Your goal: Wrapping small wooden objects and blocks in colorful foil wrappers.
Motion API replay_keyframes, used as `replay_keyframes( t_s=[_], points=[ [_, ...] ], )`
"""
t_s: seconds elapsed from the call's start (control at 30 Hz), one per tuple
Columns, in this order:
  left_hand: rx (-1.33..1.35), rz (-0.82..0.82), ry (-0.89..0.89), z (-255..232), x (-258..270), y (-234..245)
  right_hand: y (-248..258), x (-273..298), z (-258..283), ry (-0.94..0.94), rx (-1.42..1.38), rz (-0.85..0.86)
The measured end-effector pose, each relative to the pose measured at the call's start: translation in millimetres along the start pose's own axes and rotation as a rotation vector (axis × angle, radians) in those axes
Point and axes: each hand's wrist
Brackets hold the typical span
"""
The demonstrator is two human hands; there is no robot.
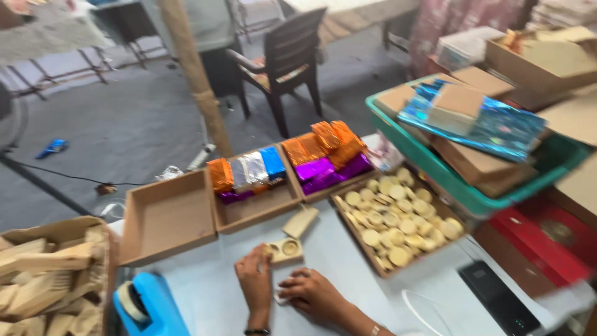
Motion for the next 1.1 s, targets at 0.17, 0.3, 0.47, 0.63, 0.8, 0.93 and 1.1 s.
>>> replay_keyframes(
  t_s=[0.17,0.3,0.47,0.63,0.8,0.93,1.1],
  points=[
    [-0.075,0.019,-0.070,-1,-7,2,-3,-9,-2,-0.020,-0.003,-0.015],
    [-0.095,0.079,-0.067,-13,0,6,-4,2,-19,-0.008,0.020,-0.013],
    [-0.081,0.124,-0.134,-29,2,22,11,16,-39,-0.248,0.318,-0.278],
    [0.044,0.157,-0.072,-28,0,34,55,-5,-6,-0.396,0.713,-0.414],
    [0.263,0.294,0.006,-10,0,43,64,-32,-22,-0.745,0.264,-0.423],
    [0.407,0.312,-0.105,14,-6,34,60,-54,-69,-0.967,0.016,-0.360],
    [0.560,0.394,-0.089,37,-4,15,51,-85,-79,-0.767,0.154,-0.127]
  ],
)
Point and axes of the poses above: each hand's wrist, its own x-axis away from the middle knuckle, its own y-axis out of the back of the hand, z = x × y, and after that the axes turned 7 degrees about z, right-handed
